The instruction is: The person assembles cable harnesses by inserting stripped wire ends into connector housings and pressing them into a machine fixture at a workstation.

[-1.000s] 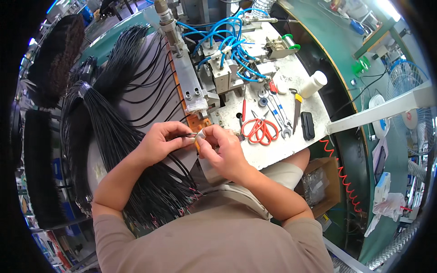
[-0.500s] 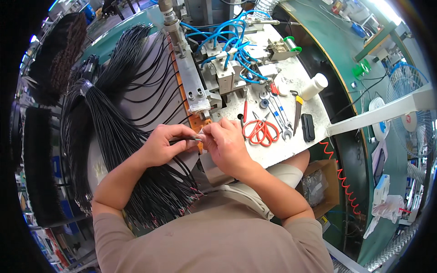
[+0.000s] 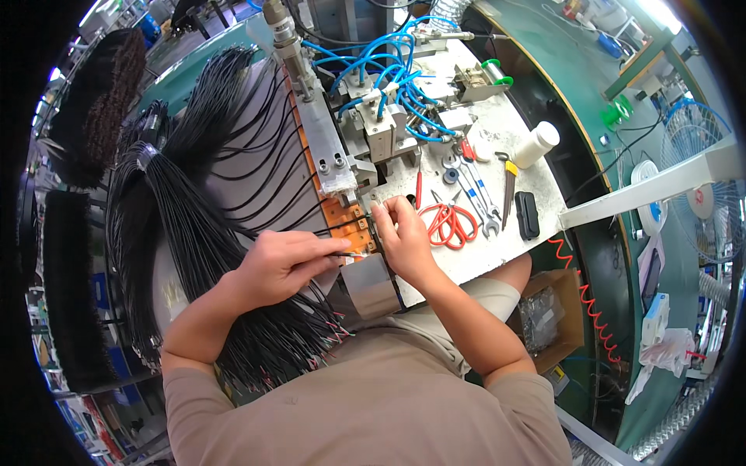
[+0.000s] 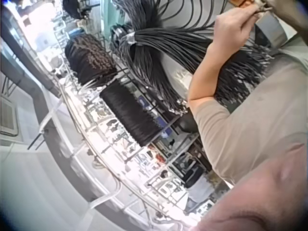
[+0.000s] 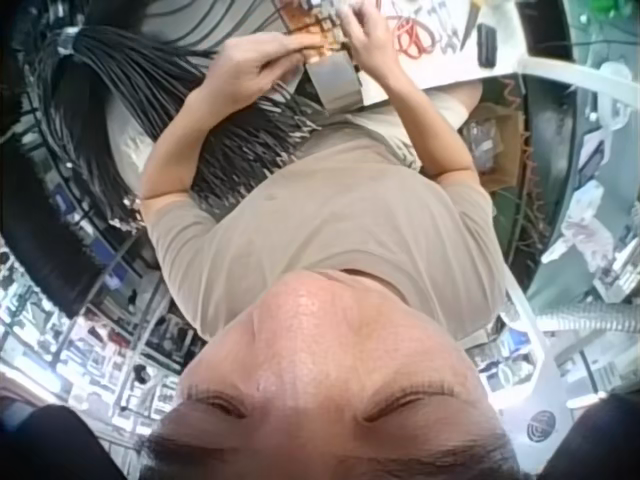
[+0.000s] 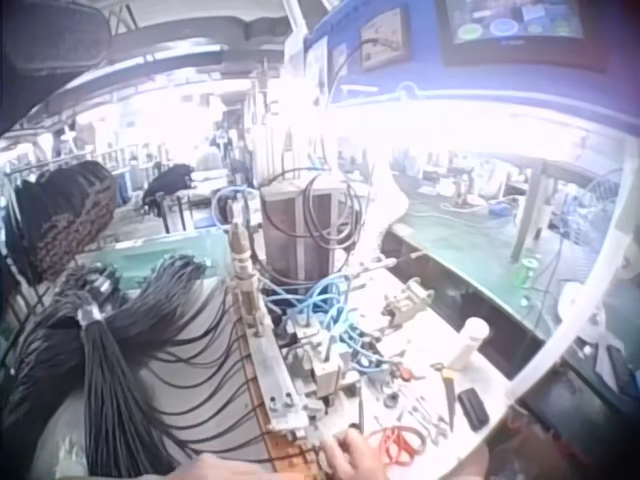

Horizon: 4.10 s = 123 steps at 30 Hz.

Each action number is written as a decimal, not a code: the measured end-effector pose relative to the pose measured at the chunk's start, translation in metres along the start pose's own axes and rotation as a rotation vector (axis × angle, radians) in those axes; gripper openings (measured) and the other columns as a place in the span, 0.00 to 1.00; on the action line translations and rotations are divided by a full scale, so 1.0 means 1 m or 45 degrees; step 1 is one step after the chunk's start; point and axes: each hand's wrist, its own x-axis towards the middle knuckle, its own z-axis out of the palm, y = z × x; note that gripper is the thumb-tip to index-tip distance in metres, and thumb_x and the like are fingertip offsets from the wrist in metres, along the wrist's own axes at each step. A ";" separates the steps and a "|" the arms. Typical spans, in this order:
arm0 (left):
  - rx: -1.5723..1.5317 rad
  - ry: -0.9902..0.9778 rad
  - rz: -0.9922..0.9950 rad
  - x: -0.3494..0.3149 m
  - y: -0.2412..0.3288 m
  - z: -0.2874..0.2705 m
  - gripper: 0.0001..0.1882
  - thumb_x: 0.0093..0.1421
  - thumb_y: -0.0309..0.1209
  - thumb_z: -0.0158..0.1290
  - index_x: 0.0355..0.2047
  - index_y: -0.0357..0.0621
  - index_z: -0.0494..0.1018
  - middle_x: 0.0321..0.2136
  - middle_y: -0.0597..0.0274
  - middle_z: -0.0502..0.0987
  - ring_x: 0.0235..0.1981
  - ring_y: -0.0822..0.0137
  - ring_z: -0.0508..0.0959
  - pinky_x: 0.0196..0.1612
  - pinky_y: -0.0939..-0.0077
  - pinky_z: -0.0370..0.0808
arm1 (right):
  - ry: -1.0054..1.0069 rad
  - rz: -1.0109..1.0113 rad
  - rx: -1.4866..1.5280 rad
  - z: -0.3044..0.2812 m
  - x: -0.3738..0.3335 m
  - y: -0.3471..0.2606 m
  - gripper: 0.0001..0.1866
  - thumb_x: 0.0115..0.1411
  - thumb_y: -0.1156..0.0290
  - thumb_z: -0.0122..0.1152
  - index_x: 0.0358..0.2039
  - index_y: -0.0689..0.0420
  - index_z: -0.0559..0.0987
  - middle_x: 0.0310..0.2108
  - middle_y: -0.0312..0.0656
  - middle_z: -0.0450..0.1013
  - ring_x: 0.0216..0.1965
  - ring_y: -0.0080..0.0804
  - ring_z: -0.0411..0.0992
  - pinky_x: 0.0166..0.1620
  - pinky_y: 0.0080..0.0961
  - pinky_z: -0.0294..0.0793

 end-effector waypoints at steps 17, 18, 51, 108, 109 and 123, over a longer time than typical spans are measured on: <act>0.269 0.155 0.027 0.001 -0.030 0.019 0.13 0.57 0.23 0.57 0.43 0.43 0.80 0.35 0.54 0.80 0.30 0.58 0.81 0.33 0.72 0.78 | -0.141 0.245 0.128 0.001 0.003 -0.013 0.11 0.70 0.66 0.54 0.34 0.59 0.71 0.23 0.29 0.66 0.26 0.14 0.61 0.28 0.16 0.60; 0.254 0.179 0.057 0.001 -0.032 0.019 0.12 0.58 0.23 0.57 0.43 0.42 0.80 0.35 0.54 0.80 0.29 0.60 0.81 0.32 0.74 0.78 | -0.112 0.194 0.067 0.003 0.003 -0.008 0.10 0.70 0.66 0.54 0.34 0.59 0.71 0.23 0.29 0.66 0.25 0.13 0.61 0.27 0.16 0.60; -0.459 0.016 -0.438 0.002 -0.028 0.008 0.09 0.62 0.22 0.56 0.42 0.31 0.76 0.31 0.60 0.81 0.32 0.75 0.80 0.40 0.79 0.78 | -0.226 -0.287 -0.234 0.011 -0.030 -0.060 0.06 0.64 0.76 0.59 0.39 0.64 0.75 0.22 0.37 0.76 0.22 0.22 0.74 0.33 0.22 0.72; 0.175 0.259 0.002 0.002 -0.025 0.016 0.10 0.56 0.27 0.60 0.39 0.42 0.79 0.28 0.59 0.80 0.24 0.63 0.78 0.29 0.72 0.72 | -0.085 -0.143 -0.018 -0.010 -0.042 -0.060 0.06 0.65 0.72 0.60 0.35 0.60 0.73 0.18 0.31 0.67 0.16 0.18 0.63 0.20 0.18 0.60; 0.059 0.250 -0.076 0.000 -0.025 0.017 0.10 0.57 0.27 0.60 0.40 0.42 0.79 0.28 0.58 0.80 0.23 0.64 0.78 0.28 0.73 0.72 | -0.045 -0.347 -0.169 -0.005 -0.043 -0.059 0.05 0.64 0.73 0.60 0.36 0.60 0.74 0.18 0.33 0.68 0.16 0.20 0.65 0.21 0.19 0.61; -0.205 0.220 -0.237 0.002 -0.025 0.022 0.09 0.59 0.25 0.60 0.39 0.37 0.79 0.29 0.57 0.82 0.24 0.73 0.79 0.30 0.79 0.75 | -0.074 -0.577 -0.373 0.004 -0.035 -0.056 0.06 0.61 0.75 0.63 0.38 0.59 0.79 0.19 0.31 0.77 0.20 0.24 0.71 0.40 0.25 0.63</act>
